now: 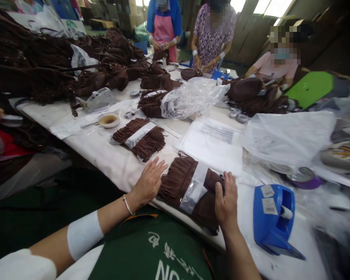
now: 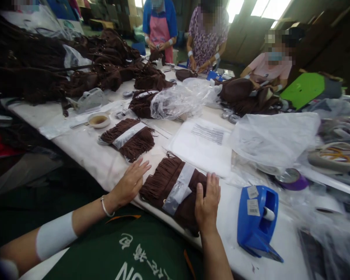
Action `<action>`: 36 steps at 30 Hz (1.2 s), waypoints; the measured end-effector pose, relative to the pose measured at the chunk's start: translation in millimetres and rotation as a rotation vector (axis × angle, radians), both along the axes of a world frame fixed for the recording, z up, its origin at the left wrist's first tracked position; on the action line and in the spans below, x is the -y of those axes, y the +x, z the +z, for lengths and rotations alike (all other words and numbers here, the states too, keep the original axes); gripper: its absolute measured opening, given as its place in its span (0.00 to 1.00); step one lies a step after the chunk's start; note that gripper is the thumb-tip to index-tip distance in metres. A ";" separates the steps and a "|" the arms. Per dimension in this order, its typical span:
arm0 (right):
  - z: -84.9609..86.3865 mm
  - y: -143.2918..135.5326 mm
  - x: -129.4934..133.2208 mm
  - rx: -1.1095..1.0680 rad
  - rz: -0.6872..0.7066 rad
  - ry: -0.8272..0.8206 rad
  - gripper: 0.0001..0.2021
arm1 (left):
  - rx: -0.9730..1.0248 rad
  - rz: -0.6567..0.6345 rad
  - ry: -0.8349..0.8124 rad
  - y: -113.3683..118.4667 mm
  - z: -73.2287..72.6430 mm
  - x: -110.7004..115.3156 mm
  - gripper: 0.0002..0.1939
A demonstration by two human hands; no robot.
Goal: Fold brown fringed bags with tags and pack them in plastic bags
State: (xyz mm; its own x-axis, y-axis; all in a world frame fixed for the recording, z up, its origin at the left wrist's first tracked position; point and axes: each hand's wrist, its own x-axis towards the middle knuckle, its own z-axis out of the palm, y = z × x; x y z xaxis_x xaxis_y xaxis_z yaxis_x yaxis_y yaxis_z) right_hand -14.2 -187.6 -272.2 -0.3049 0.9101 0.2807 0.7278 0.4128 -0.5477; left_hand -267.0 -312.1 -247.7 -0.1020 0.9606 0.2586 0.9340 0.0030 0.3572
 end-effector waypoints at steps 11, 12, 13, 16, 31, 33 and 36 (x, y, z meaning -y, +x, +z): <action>-36.3 7.5 16.6 0.362 0.084 -0.087 0.29 | -0.066 -0.266 -0.167 15.5 -45.9 -69.3 0.27; -38.3 16.3 17.0 0.345 0.071 -0.091 0.29 | -0.067 -0.250 -0.176 5.7 -47.0 -66.3 0.26; -38.3 24.2 16.7 0.315 0.054 -0.089 0.28 | -0.066 -0.226 -0.172 -3.0 -45.9 -63.9 0.25; -28.7 33.8 6.6 0.171 -0.026 -0.047 0.27 | -0.043 -0.142 -0.088 -17.8 -34.6 -70.2 0.22; -20.3 28.5 -65.4 0.321 0.032 -0.022 0.18 | -0.086 -0.352 -0.180 -37.2 -24.7 -167.9 0.12; -12.6 22.9 -54.2 0.309 -0.057 0.057 0.21 | -0.092 -0.261 -0.134 -42.6 -20.4 -160.0 0.12; -3.5 -5.9 -39.4 0.272 0.019 0.139 0.28 | -0.080 -0.177 0.006 -34.3 -9.2 -172.4 0.11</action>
